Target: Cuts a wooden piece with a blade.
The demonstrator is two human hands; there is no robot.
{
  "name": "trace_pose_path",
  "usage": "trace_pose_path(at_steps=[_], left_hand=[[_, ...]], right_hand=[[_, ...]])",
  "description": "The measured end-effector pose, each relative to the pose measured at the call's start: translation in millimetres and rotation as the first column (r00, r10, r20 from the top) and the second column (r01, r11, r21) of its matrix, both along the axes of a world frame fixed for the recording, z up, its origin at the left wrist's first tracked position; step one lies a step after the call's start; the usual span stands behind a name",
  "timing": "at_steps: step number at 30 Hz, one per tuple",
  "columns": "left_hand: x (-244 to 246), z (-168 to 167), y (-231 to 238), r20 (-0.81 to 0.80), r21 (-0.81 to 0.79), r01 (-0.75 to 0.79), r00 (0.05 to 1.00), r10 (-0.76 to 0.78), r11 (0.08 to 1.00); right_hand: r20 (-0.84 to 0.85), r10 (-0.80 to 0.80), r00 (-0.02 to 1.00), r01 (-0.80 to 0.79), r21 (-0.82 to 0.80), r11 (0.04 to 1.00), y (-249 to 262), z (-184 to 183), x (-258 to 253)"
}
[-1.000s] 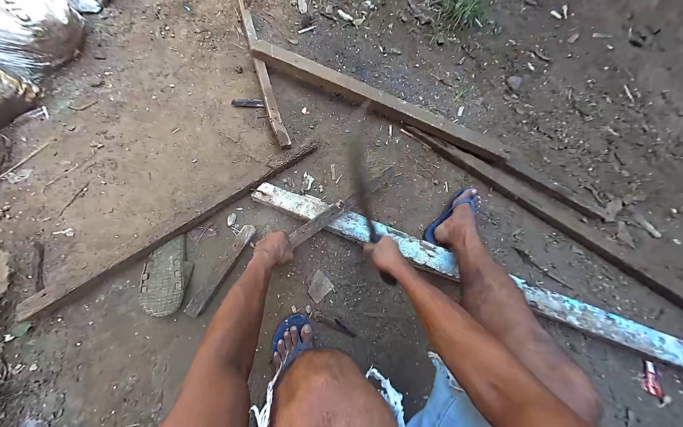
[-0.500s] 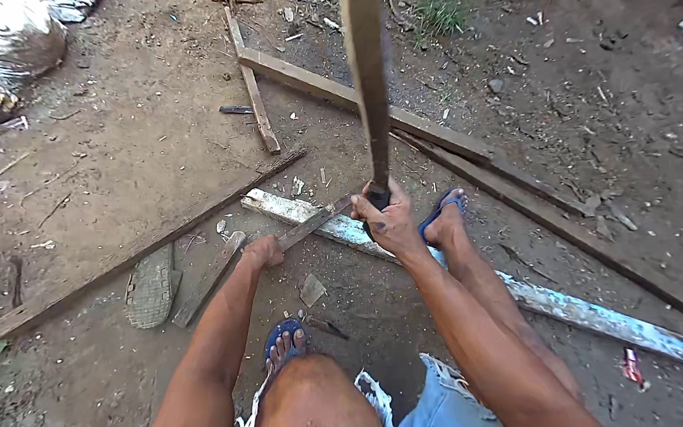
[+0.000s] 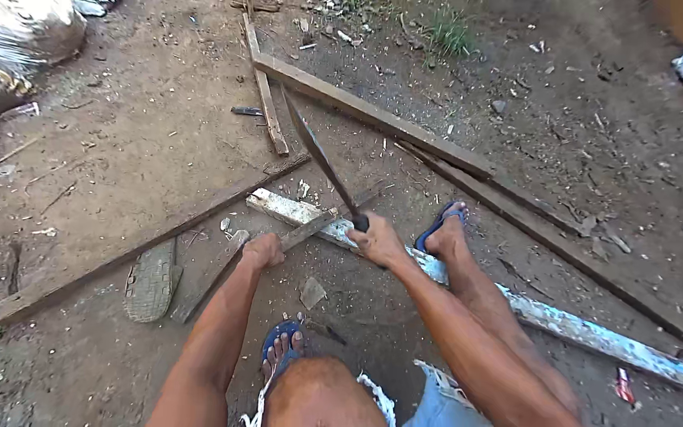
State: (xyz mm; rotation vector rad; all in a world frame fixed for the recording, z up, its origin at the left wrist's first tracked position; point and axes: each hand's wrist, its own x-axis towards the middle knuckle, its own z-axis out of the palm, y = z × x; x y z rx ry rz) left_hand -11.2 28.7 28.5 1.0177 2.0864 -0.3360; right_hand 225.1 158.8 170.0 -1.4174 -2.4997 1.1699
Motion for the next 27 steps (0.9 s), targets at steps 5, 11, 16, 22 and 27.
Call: trace_pose_path(at_steps=[5, 11, 16, 22, 27], left_hand=[[13.1, 2.9, -6.9, -0.030, 0.016, -0.054, 0.998, 0.055, 0.998], [21.0, 5.4, -10.2, -0.002, 0.046, -0.044, 0.999, 0.044, 0.998], [10.3, 11.7, -5.0, -0.035, 0.073, -0.016, 0.999, 0.018, 0.997], [14.5, 2.8, -13.7, -0.121, 0.113, 0.005, 0.993, 0.008, 0.994], [13.9, -4.2, -13.0, -0.146, 0.105, 0.006, 0.989, 0.009, 0.994]], right_hand=[[-0.668, 0.155, 0.728, 0.121, 0.347, 0.930, -22.0, 53.0, -27.1], [0.335, -0.073, 0.939, 0.037, 0.114, 0.993, -8.7, -144.0, 65.9], [0.386, -0.014, 0.923, 0.082, -0.161, 0.984, 7.5, -98.5, 31.5], [-0.324, -0.038, 0.945, 0.076, 0.107, 0.991, 0.4, 28.8, -10.4], [-0.644, 0.055, 0.763, 0.231, 0.351, 0.908, -6.8, -10.7, -7.0]])
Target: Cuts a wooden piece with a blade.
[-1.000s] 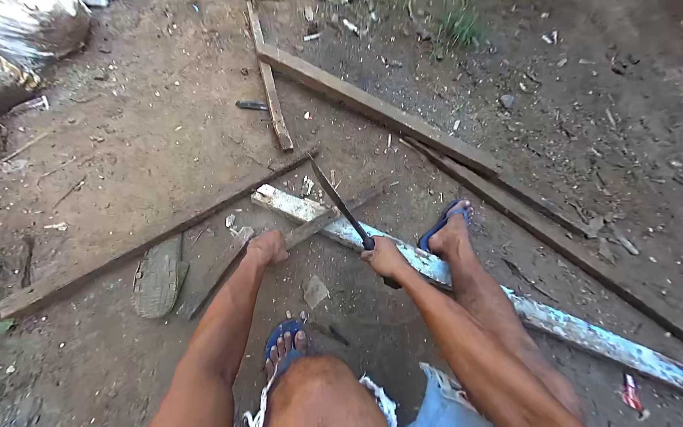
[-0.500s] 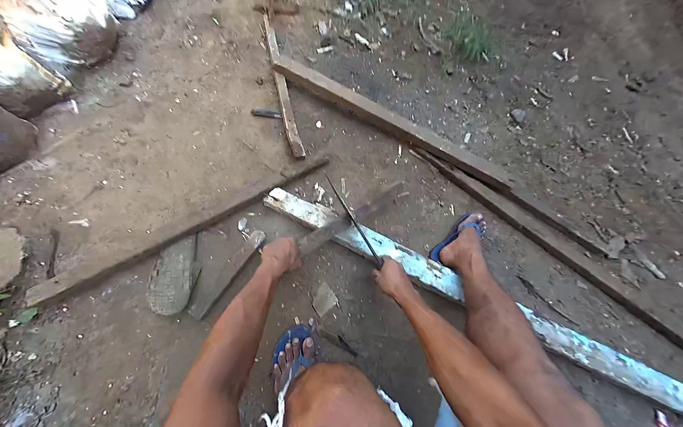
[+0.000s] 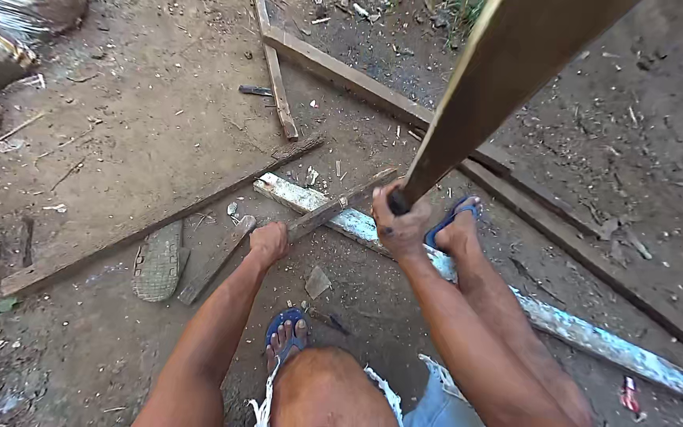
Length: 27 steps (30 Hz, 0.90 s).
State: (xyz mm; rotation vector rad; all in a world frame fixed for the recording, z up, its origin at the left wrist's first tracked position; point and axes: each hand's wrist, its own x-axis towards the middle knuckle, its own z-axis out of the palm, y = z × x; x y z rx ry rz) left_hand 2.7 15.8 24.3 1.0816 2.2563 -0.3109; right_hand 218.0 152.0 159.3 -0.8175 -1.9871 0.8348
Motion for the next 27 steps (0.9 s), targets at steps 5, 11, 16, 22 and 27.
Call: trace_pose_path(at_steps=[5, 11, 16, 22, 27], left_hand=[[-3.4, 34.8, 11.7, 0.023, 0.028, 0.056, 0.998, -0.057, 0.998], [-11.7, 23.3, 8.8, 0.033, 0.057, 0.145, 0.989, -0.147, 0.988], [-0.9, 11.8, 3.3, -0.010, 0.012, 0.118, 0.993, -0.118, 0.993], [-7.8, 0.1, 8.1, -0.044, 0.027, 0.065, 0.997, -0.064, 0.998], [-1.4, -3.5, 3.4, -0.068, 0.060, 0.044, 0.997, -0.040, 0.997]], right_hand=[[0.859, 0.247, 0.449, 0.247, -0.384, 0.889, 27.9, -138.8, 71.9], [0.762, 0.399, 0.510, 0.300, -0.592, 0.748, 20.1, -108.9, 73.2], [0.635, 0.289, 0.716, 0.232, -0.608, 0.759, 10.4, -48.3, 60.2], [-0.067, 0.008, 0.998, -0.018, -0.150, 0.988, 9.0, 47.5, 21.9], [0.550, -0.026, 0.835, 0.159, -0.196, 0.968, 0.6, -100.8, 69.5]])
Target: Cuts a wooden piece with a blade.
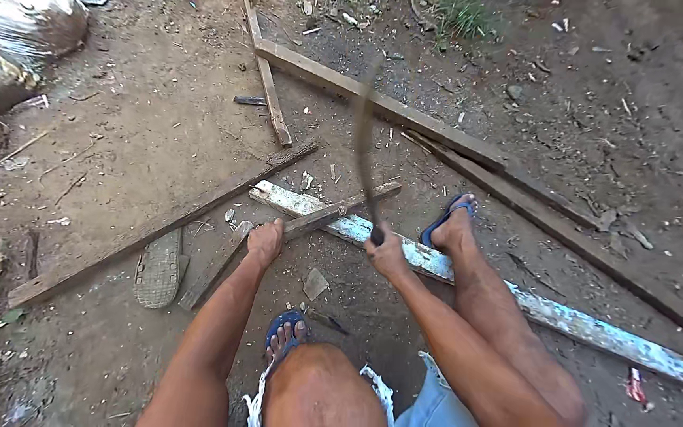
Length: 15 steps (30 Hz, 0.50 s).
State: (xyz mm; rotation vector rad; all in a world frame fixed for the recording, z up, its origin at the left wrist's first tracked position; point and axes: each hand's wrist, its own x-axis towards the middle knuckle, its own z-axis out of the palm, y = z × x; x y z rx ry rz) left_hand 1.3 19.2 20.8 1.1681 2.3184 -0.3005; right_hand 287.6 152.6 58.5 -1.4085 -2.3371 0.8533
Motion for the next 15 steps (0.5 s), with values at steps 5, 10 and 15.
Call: trace_pose_path(at_steps=[5, 10, 15], left_hand=[[-8.4, 27.8, 3.6, 0.063, 0.022, 0.065, 0.996, -0.066, 0.998], [-8.1, 17.9, 11.4, -0.063, 0.007, 0.031, 0.998, -0.030, 0.999], [6.4, 7.9, -1.7, -0.132, -0.022, 0.084, 0.987, -0.086, 0.996]], right_hand=[[0.564, 0.234, 0.792, 0.056, -0.449, 0.892, 13.6, -23.9, 9.4], [0.447, 0.165, 0.879, 0.084, -0.486, 0.870, 12.8, -2.7, 3.8], [-0.048, -0.092, 0.995, 0.038, -0.660, 0.750, 7.5, 74.1, -27.1]])
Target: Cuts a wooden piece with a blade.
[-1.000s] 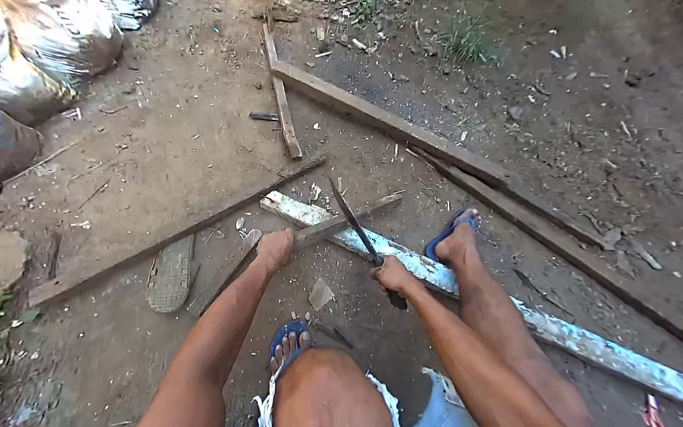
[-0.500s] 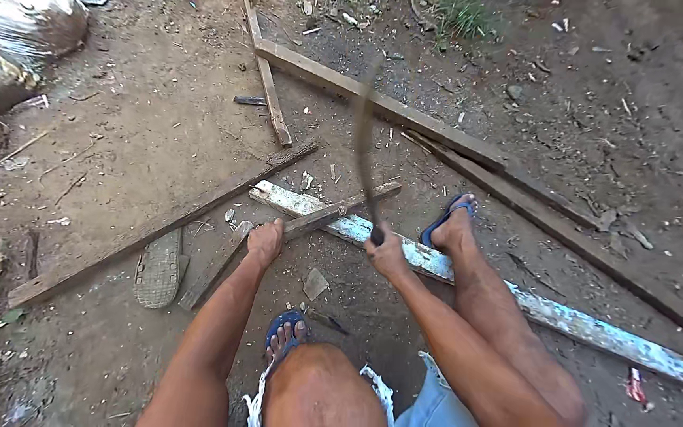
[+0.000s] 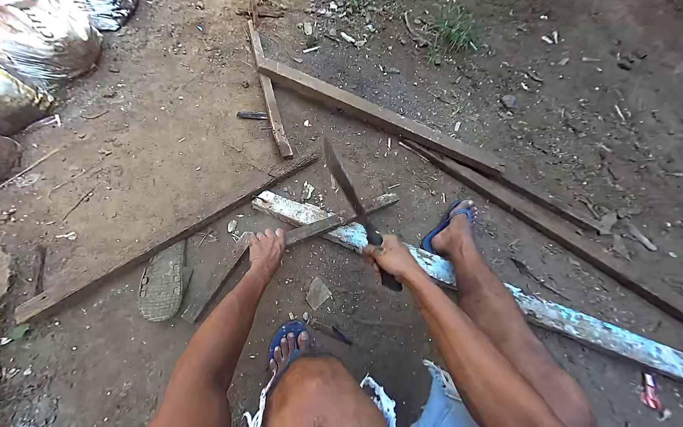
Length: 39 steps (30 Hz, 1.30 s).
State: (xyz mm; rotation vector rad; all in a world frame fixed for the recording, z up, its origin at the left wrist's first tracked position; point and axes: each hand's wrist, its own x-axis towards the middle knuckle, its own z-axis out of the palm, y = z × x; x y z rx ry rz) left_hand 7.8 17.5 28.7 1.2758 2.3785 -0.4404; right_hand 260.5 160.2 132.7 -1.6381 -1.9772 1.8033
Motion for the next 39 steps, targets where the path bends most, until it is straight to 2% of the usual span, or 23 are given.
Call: trace_pose_path(at_steps=[4, 6, 7, 9, 10, 11, 12, 13, 15, 19, 20, 22, 24, 26, 27, 28, 29, 30, 31, 33, 35, 37, 39], left_hand=[[-2.4, 3.4, 2.4, -0.012, -0.015, 0.014, 1.000, -0.014, 1.000], [-1.0, -2.6, -1.0, -0.011, -0.009, 0.002, 1.000, -0.002, 1.000], [0.5, -6.4, -2.2, -0.015, 0.004, -0.001, 1.000, 0.001, 1.000], [1.0, -8.4, -0.8, -0.023, 0.016, -0.003, 1.000, 0.004, 1.000], [1.8, -8.2, -0.9, -0.020, 0.017, -0.004, 1.000, 0.004, 1.000], [4.0, -8.7, -2.2, -0.010, 0.020, 0.001, 1.000, -0.001, 1.000], [5.9, -10.0, -3.0, -0.003, 0.032, 0.014, 1.000, -0.014, 0.999], [4.5, -9.7, -2.9, 0.001, 0.046, 0.017, 1.000, -0.017, 0.999], [11.1, -9.2, -5.8, 0.025, 0.039, -0.014, 1.000, 0.013, 0.999], [14.1, -4.4, 2.4, 0.016, 0.039, -0.025, 1.000, 0.024, 0.999], [13.6, -4.0, 2.4, 0.014, 0.030, -0.016, 1.000, 0.016, 0.999], [12.7, -6.0, 1.8, 0.011, 0.017, -0.009, 1.000, 0.009, 1.000], [12.7, -6.8, 2.2, 0.004, 0.023, -0.008, 1.000, 0.008, 1.000], [12.6, -9.3, 1.9, -0.011, 0.014, 0.000, 1.000, 0.000, 1.000], [11.8, -9.7, 2.6, -0.015, 0.014, 0.001, 1.000, 0.000, 1.000], [11.3, -10.2, 2.3, -0.012, 0.016, -0.006, 1.000, 0.006, 1.000], [13.7, -11.4, -0.5, -0.008, 0.021, -0.006, 1.000, 0.006, 1.000], [15.8, -10.1, -0.3, -0.004, 0.034, 0.005, 1.000, -0.005, 0.999], [10.0, -2.3, 5.6, -0.004, 0.046, 0.020, 1.000, -0.020, 0.999], [-3.0, 12.4, 4.9, 0.034, 0.032, 0.040, 0.999, -0.041, 0.999], [-5.7, 5.9, 1.1, 0.135, -0.017, 0.058, 0.989, -0.055, 0.998], [-23.8, -3.1, 11.4, 0.300, -0.074, 0.054, 0.954, -0.030, 0.996], [-33.0, -24.1, 5.3, 0.433, -0.061, 0.002, 0.901, 0.025, 0.998]], right_hand=[[-0.449, -0.044, 0.892, 0.233, 0.376, 0.897, 14.8, 75.0, -23.1], [-0.669, -0.047, 0.741, 0.433, 0.424, 0.795, 18.7, 73.2, -29.2], [-0.701, -0.070, 0.710, 0.495, 0.425, 0.757, 16.9, 55.3, -28.0], [-0.561, -0.165, 0.811, 0.465, 0.449, 0.763, 4.4, -19.7, -9.4], [-0.343, -0.195, 0.919, 0.327, 0.388, 0.862, -6.7, -62.7, 9.4], [-0.084, -0.159, 0.984, 0.173, 0.184, 0.968, -15.7, -88.7, 27.2], [0.065, -0.097, 0.993, 0.101, -0.049, 0.994, -17.6, -104.3, 35.9], [0.128, -0.064, 0.990, 0.090, -0.213, 0.973, -13.5, -106.9, 33.4], [0.179, -0.016, 0.984, 0.066, -0.280, 0.958, -8.5, -90.9, 31.0], [0.193, 0.059, 0.979, -0.079, 0.099, 0.992, 15.7, -41.8, 26.5], [0.130, 0.038, 0.991, -0.064, 0.202, 0.977, 17.1, -22.9, 23.5], [-0.135, -0.063, 0.989, 0.109, 0.366, 0.924, 18.5, 10.5, 14.2], [-0.486, -0.126, 0.865, 0.349, 0.401, 0.847, 18.6, 30.2, 0.1], [-0.646, -0.160, 0.746, 0.501, 0.388, 0.774, 11.9, 8.6, -7.0], [-0.593, -0.182, 0.784, 0.491, 0.414, 0.766, 7.0, -23.4, -2.0], [-0.405, -0.200, 0.892, 0.386, 0.453, 0.803, 0.5, -63.7, 9.7], [-0.085, -0.175, 0.981, 0.194, 0.403, 0.894, -9.3, -95.0, 26.9], [0.186, -0.072, 0.980, 0.024, 0.248, 0.968, -11.7, -110.3, 38.3], [0.291, 0.008, 0.957, -0.038, 0.097, 0.995, -3.6, -114.9, 34.0], [0.220, 0.065, 0.973, -0.015, -0.224, 0.974, 6.8, -103.8, 26.4], [0.082, -0.041, 0.996, 0.077, -0.497, 0.865, 9.3, -99.0, 37.4], [0.066, -0.091, 0.994, 0.110, -0.441, 0.891, 6.9, -99.1, 34.0], [0.169, -0.063, 0.984, 0.101, -0.223, 0.970, -7.9, -98.0, 26.6]])
